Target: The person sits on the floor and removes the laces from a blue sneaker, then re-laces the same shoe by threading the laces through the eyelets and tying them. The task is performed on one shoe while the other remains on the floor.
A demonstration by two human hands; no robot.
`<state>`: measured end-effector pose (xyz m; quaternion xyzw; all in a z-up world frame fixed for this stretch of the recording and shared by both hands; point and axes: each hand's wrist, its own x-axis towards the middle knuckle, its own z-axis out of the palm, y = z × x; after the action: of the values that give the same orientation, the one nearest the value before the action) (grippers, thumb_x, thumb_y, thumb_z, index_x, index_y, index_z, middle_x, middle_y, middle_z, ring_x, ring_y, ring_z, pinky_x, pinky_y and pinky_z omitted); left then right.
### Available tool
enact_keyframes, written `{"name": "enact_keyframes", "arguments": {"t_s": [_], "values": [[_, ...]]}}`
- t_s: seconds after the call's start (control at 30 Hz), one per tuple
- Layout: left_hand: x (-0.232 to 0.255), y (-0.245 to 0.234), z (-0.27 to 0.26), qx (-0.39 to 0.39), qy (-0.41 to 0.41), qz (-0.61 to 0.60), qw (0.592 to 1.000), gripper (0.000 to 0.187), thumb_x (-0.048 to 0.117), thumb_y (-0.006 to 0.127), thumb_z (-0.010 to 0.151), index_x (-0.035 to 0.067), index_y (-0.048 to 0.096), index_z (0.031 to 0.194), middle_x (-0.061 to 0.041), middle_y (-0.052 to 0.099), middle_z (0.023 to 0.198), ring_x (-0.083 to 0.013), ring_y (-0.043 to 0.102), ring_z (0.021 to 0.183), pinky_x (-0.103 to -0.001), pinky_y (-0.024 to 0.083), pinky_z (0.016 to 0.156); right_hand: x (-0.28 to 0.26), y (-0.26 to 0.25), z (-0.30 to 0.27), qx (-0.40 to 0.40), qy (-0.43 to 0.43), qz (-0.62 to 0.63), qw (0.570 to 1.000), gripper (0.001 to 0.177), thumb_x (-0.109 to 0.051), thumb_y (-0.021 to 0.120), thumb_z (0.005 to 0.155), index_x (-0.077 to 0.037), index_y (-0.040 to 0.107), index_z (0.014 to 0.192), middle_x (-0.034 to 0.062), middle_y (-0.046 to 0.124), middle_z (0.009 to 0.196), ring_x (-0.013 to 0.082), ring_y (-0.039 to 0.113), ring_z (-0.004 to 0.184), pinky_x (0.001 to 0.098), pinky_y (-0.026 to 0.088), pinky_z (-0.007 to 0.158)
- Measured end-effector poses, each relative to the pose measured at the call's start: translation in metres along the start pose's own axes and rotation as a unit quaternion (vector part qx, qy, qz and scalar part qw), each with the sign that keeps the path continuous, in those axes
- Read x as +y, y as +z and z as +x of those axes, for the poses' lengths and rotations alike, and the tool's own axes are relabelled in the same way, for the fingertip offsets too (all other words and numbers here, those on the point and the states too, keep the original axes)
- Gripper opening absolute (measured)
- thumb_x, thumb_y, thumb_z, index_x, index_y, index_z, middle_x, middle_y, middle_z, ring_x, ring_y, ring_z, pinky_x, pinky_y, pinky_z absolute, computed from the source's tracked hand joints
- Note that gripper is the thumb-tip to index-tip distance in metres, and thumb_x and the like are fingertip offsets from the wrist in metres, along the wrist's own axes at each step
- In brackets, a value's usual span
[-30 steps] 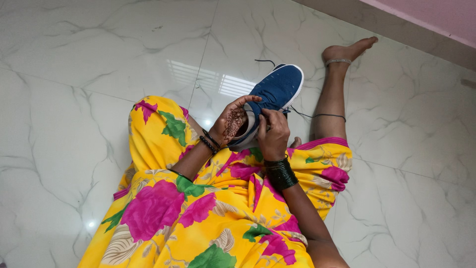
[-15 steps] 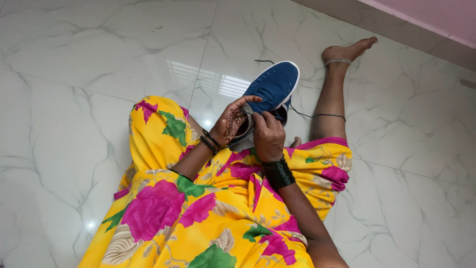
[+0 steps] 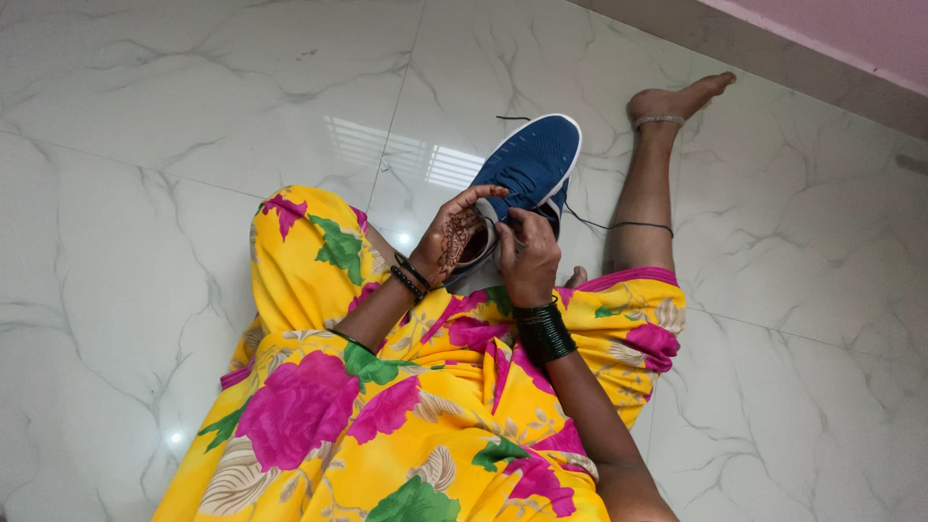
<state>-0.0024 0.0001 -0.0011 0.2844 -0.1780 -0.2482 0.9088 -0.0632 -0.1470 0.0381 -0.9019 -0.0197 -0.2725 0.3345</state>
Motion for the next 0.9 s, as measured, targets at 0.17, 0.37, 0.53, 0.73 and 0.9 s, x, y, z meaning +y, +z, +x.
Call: {"name": "enact_keyframes", "arguments": {"t_s": [0.17, 0.37, 0.53, 0.73, 0.9], "values": [[0.001, 0.001, -0.001, 0.006, -0.002, -0.006, 1.000, 0.043, 0.015, 0.042, 0.106, -0.005, 0.048, 0.144, -0.009, 0.056, 0.143, -0.0118, 0.062, 0.122, -0.027, 0.053, 0.106, -0.001, 0.006, -0.003, 0.008, 0.039, 0.011, 0.999, 0.022, -0.006, 0.074, 0.092, 0.000, 0.067, 0.112, 0.0152, 0.068, 0.107, 0.0277, 0.072, 0.090, 0.0360, 0.059, 0.079], [-0.001, 0.001, -0.001, 0.005, -0.011, 0.008, 1.000, 0.045, 0.015, 0.043, 0.107, -0.006, 0.048, 0.147, -0.008, 0.055, 0.145, -0.0082, 0.062, 0.115, -0.023, 0.054, 0.099, 0.008, 0.002, 0.001, 0.012, -0.147, -0.157, 0.977, 0.018, -0.004, 0.074, 0.092, -0.005, 0.070, 0.110, 0.0108, 0.069, 0.109, 0.0317, 0.067, 0.091, 0.0420, 0.054, 0.078], [-0.006, 0.000, -0.003, -0.121, 0.017, -0.129, 0.984, 0.044, 0.006, 0.046, 0.114, -0.010, 0.042, 0.154, -0.012, 0.058, 0.134, -0.0110, 0.064, 0.112, -0.023, 0.055, 0.099, -0.001, -0.009, 0.010, 0.043, -0.184, -0.152, 0.970, 0.018, -0.002, 0.074, 0.090, -0.004, 0.069, 0.107, 0.0138, 0.066, 0.113, 0.0327, 0.068, 0.097, 0.0407, 0.056, 0.080], [-0.006, -0.008, 0.007, -0.012, -0.001, -0.154, 0.988, 0.056, 0.006, 0.048, 0.109, -0.008, 0.030, 0.160, -0.004, 0.051, 0.128, -0.0067, 0.059, 0.103, -0.020, 0.054, 0.095, -0.061, -0.034, 0.001, -0.014, -0.254, 0.059, 0.965, 0.017, 0.009, 0.068, 0.093, 0.000, 0.061, 0.106, 0.0143, 0.069, 0.108, 0.0305, 0.070, 0.096, 0.0398, 0.058, 0.081], [0.005, -0.013, 0.004, -0.076, 0.092, -0.160, 0.980, 0.062, 0.003, 0.048, 0.110, -0.007, 0.029, 0.168, -0.008, 0.053, 0.155, -0.0053, 0.057, 0.092, -0.021, 0.053, 0.088, -0.101, -0.079, -0.006, -0.024, -0.261, 0.155, 0.953, 0.014, 0.011, 0.059, 0.100, 0.000, 0.054, 0.107, 0.0155, 0.071, 0.104, 0.0284, 0.072, 0.091, 0.0342, 0.059, 0.078]]}}
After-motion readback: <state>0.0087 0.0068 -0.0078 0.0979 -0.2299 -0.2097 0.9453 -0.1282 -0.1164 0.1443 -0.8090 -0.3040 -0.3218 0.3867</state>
